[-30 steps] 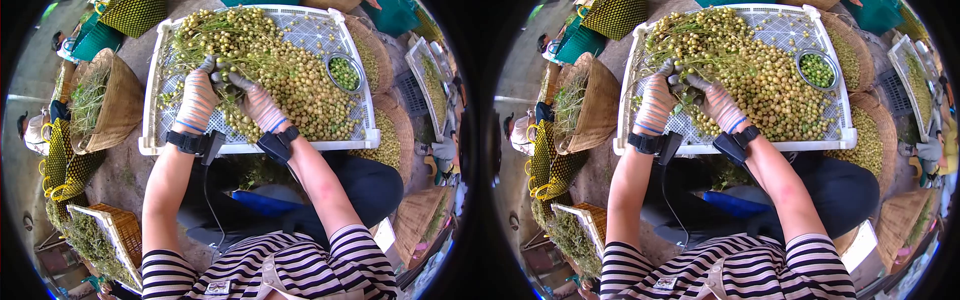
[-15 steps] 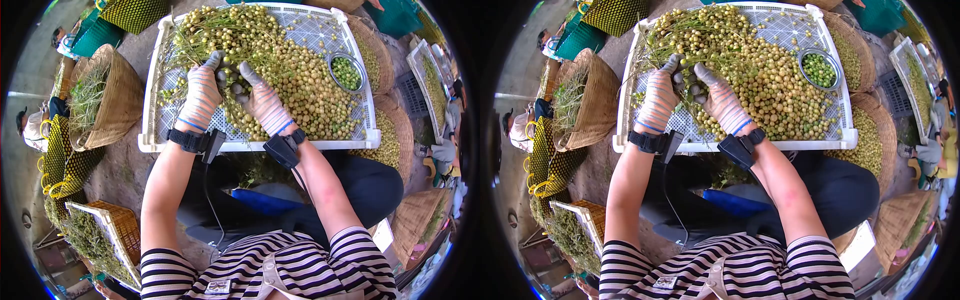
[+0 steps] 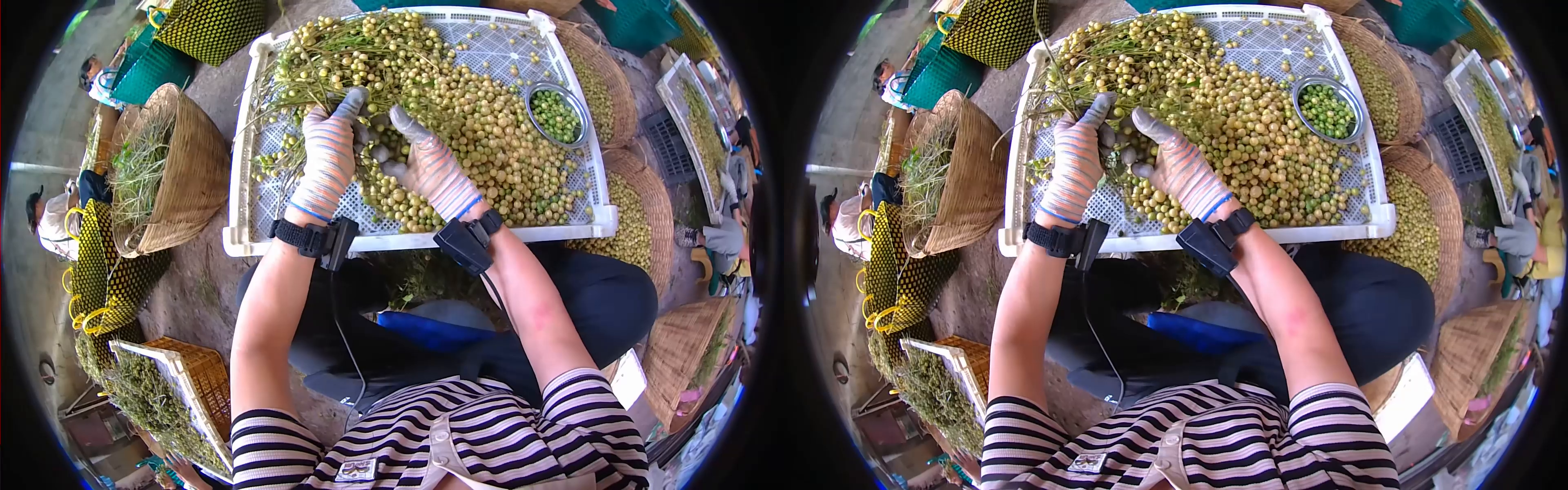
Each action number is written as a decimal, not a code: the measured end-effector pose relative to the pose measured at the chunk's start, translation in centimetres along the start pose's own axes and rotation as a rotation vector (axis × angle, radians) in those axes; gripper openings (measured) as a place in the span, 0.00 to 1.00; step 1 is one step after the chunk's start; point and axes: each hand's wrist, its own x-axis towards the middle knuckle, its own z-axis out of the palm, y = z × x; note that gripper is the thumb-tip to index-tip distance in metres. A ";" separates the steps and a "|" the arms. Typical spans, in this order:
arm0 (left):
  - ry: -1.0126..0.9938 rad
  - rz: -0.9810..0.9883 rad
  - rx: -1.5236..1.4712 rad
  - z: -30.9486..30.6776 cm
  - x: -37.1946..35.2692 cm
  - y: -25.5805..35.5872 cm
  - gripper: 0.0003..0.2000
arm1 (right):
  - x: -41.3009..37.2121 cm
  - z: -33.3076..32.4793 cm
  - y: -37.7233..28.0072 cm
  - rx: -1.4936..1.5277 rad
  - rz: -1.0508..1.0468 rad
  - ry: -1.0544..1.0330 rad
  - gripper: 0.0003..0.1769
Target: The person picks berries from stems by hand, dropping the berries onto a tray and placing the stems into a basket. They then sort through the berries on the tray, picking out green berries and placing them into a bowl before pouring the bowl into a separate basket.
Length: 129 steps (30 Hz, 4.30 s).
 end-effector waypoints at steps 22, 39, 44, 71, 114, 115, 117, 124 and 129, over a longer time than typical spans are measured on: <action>-0.204 0.178 0.158 -1.0 0.4 2.5 0.09 | -4.4 -10.2 -16.0 -1.398 -0.147 0.563 0.16; -0.421 0.048 0.401 0.1 -1.1 2.2 0.10 | 1.3 -3.0 -7.2 -1.482 -0.162 -0.278 0.23; -0.387 -0.011 0.627 -0.3 0.0 1.6 0.12 | -0.3 -1.7 -7.7 -1.809 -0.123 -0.252 0.23; -0.484 0.039 0.352 -3.4 1.3 3.1 0.09 | -2.5 -3.0 -7.5 -0.899 0.246 -0.138 0.23; -0.504 0.039 0.338 -3.1 1.2 3.3 0.09 | -0.7 -4.9 -6.8 -0.493 0.211 -0.179 0.14; -0.494 0.044 0.354 -3.2 1.3 3.3 0.09 | -0.4 -5.3 -6.9 -0.370 0.208 -0.200 0.14; -0.482 0.047 0.371 -3.5 1.5 3.3 0.09 | -0.1 -6.2 -7.1 -0.219 0.186 -0.203 0.14; -0.457 0.043 0.386 -3.0 1.3 3.8 0.10 | -1.5 -5.3 -8.1 -0.775 0.342 -0.271 0.16; -0.446 0.065 0.361 -3.1 1.6 3.4 0.09 | -1.4 -5.1 -6.7 -0.805 0.210 -0.164 0.12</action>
